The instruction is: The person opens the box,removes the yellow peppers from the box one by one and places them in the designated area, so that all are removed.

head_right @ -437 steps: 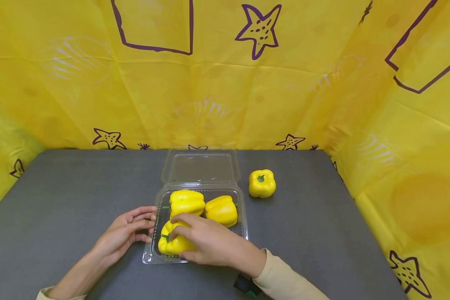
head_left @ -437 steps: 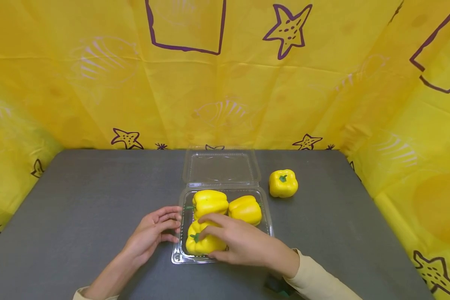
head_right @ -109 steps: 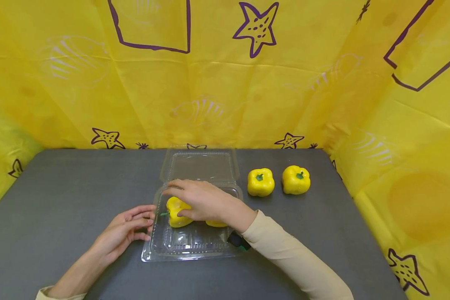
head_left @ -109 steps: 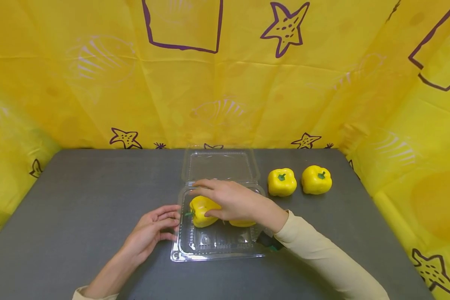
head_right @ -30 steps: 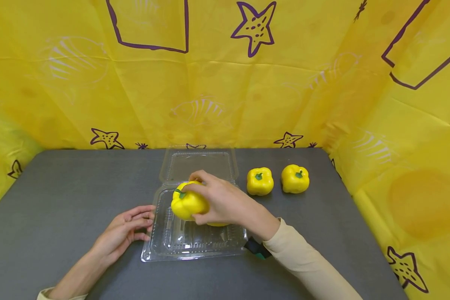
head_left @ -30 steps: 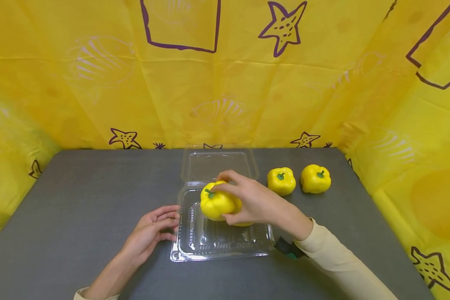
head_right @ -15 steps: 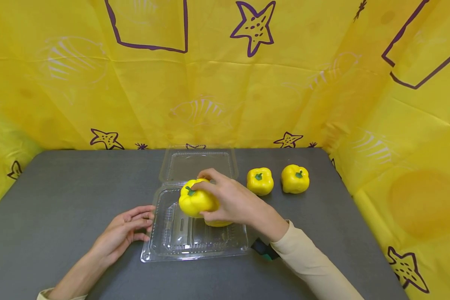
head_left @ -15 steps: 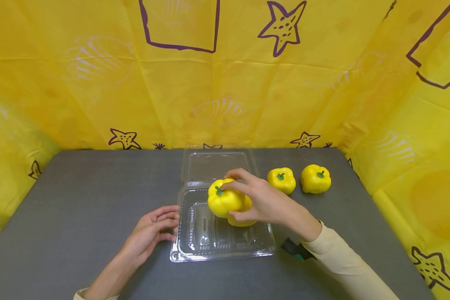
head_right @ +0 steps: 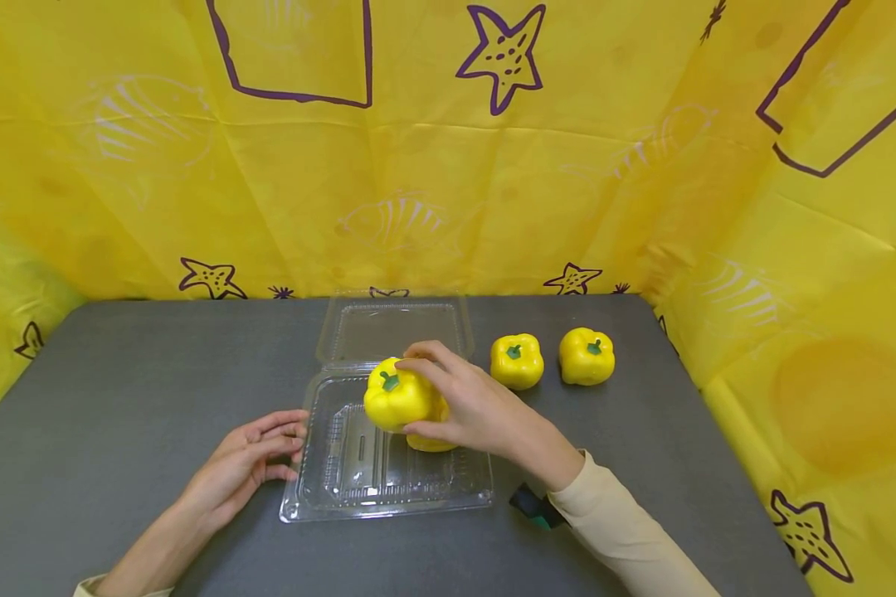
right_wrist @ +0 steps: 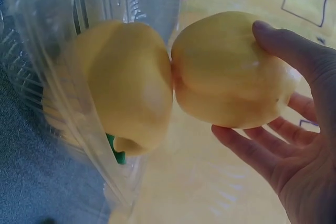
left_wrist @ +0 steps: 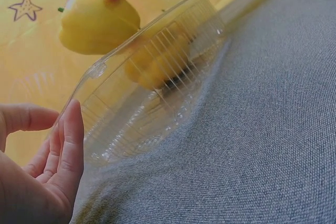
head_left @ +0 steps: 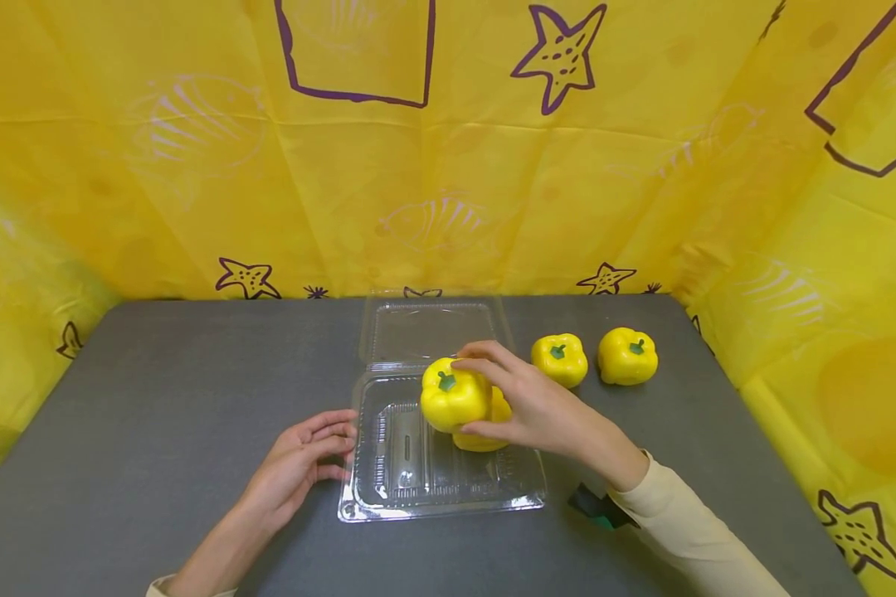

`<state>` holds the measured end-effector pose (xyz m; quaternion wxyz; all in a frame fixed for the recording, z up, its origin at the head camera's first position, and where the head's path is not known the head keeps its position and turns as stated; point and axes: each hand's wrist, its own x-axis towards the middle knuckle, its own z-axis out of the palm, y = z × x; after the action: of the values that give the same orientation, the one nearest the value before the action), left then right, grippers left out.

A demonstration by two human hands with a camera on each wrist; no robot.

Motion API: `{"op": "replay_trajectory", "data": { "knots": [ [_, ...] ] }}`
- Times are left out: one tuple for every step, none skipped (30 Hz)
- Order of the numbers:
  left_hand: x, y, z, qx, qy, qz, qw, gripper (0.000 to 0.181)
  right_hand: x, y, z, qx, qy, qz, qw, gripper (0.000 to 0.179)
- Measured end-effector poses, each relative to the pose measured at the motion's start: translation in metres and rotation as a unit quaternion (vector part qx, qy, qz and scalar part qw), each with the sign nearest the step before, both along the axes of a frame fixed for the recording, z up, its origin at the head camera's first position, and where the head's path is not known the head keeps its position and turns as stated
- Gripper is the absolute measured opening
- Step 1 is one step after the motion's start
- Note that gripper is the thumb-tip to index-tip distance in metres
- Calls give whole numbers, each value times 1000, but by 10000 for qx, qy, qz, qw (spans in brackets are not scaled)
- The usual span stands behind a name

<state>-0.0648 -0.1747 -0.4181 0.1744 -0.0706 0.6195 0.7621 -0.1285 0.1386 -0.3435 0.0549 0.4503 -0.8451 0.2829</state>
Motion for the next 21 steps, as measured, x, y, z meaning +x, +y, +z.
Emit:
{"op": "replay_trajectory", "data": {
  "knots": [
    [0, 0, 0, -1, 1, 3, 10000, 48, 0, 1, 0, -13, -28, -33, 10000, 63],
    [0, 0, 0, -2, -4, 8, 10000, 48, 1, 2, 0, -20, -48, -54, 10000, 62],
    [0, 0, 0, -7, -13, 17, 10000, 48, 1, 2, 0, -31, -85, -73, 9999, 61],
    [1, 0, 0, -20, -24, 12, 10000, 49, 2, 3, 1, -50, -127, -95, 9999, 60],
    [1, 0, 0, -24, -39, 8, 10000, 49, 2, 4, 1, -61, -176, -122, 9998, 59],
    [2, -1, 0, -25, -46, -4, 10000, 49, 3, 5, 1, -67, -226, -152, 9996, 58],
    [2, -1, 0, -28, -53, -16, 10000, 50, 4, 6, 1, -67, -259, -190, 9995, 58],
    [3, 0, 0, -32, -64, -25, 10000, 50, 5, 7, 1, -60, -273, -221, 9994, 58],
    [3, 0, -1, -37, -69, -25, 10000, 50, 6, 9, 1, -71, -283, -264, 9992, 58],
    [3, 0, -1, -38, -70, -35, 10000, 50, 6, 10, 1, -96, -285, -294, 9991, 58],
    [3, 0, -1, -32, -67, -35, 10000, 50, 7, 12, 2, -125, -274, -327, 9990, 58],
    [3, 0, -1, -36, -60, -37, 10000, 50, 7, 14, 2, -148, -250, -354, 9990, 58],
    [3, 1, -1, -42, -55, -36, 10000, 50, 7, 15, 3, -174, -217, -375, 9989, 58],
    [3, 1, -1, -44, -53, -26, 10000, 50, 7, 16, 4, -198, -197, -386, 9989, 58],
    [3, 1, -1, -47, -46, -24, 10000, 50, 7, 17, 4, -236, -184, -379, 9988, 58],
    [3, 1, -1, -51, -40, -27, 10000, 50, 7, 18, 5, -250, -169, -381, 9988, 58],
    [2, 1, -1, -50, -35, -21, 10000, 50, 7, 19, 5, -253, -164, -399, 9988, 58],
    [2, 1, -1, -47, -35, -10, 10000, 50, 6, 20, 5, -259, -160, -408, 9987, 58],
    [2, 1, -1, -43, -34, 1, 10000, 50, 6, 21, 6, -271, -161, -419, 9986, 58],
    [2, 1, -1, -38, -34, 17, 10000, 50, 6, 22, 6, -290, -165, -426, 9985, 58],
    [2, 1, 0, -35, -31, 24, 10000, 49, 6, 23, 7, -310, -157, -436, 9984, 58]
  ]
}}
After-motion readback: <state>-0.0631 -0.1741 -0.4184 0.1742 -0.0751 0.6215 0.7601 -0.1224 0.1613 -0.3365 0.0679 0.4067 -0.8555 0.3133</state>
